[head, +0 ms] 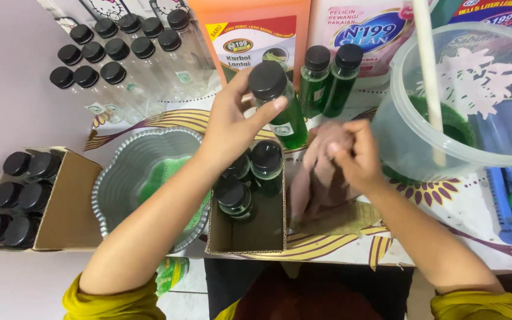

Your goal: Wiping small bottles of green liquid with a cloth and arranging them into a cardboard box

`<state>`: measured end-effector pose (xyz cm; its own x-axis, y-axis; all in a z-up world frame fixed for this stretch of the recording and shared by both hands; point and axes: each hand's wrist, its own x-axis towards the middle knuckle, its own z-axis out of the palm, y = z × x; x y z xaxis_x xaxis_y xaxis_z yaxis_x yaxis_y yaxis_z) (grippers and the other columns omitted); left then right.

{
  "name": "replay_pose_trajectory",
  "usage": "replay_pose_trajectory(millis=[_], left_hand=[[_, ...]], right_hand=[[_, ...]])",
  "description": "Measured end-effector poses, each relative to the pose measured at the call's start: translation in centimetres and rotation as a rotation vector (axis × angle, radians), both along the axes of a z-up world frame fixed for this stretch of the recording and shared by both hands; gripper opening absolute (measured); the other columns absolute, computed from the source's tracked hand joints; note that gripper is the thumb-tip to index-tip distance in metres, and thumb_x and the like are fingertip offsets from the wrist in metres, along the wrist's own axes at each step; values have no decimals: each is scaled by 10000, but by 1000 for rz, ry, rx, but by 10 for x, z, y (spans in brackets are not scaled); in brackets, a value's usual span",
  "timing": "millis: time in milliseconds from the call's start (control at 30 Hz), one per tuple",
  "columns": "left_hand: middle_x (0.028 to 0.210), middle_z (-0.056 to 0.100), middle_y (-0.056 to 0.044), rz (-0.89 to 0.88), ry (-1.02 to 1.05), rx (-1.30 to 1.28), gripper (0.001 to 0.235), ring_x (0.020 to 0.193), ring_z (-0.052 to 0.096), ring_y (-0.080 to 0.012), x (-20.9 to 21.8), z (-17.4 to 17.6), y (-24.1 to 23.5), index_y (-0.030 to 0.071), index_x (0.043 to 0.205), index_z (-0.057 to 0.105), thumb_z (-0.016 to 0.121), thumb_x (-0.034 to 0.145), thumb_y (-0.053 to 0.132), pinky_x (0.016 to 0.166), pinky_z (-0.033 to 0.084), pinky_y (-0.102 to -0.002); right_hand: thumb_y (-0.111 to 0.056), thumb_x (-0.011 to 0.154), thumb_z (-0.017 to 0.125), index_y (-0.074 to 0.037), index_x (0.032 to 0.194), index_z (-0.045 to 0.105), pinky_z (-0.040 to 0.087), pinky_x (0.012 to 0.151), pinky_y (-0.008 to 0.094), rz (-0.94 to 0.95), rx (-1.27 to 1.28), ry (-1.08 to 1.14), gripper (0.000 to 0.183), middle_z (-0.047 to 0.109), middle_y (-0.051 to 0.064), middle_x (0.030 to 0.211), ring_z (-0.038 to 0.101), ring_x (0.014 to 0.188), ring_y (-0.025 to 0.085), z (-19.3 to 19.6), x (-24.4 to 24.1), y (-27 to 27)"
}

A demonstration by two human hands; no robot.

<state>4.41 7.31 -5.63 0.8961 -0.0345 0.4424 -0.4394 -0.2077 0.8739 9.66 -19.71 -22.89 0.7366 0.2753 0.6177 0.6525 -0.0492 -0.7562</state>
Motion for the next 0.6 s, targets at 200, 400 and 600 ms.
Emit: replay_pose_trajectory(millis=[200,400,600], left_hand=[[1420,602,-180,-185,-111,-168,586,1378,543,-261,-20,-18,7,31,1498,434,725,989,38,1174,450,-453],[1383,634,-70,-24,-124,211,481,1316,599,-218,-45,19,-10,128,1382,538,737,967,266,1157,428,-345],[1392,613,-138,-132,-204,308,502,1354,588,-298,-42,18,-12,58,1384,512,676,992,326,1187,434,-399]], right_hand=[[-192,1081,583,48,1269,538,486,855,349,-54,32,-104,309,592,139,1044,572,908,178,107,-11,-5],[-187,1145,497,118,1314,697,481,743,398,-183,-314,-628,402,588,270,1101,586,862,325,200,-52,17],[-5,1030,662,73,1116,672,572,863,479,-98,-169,-692,117,646,286,1084,613,947,382,208,-73,40]])
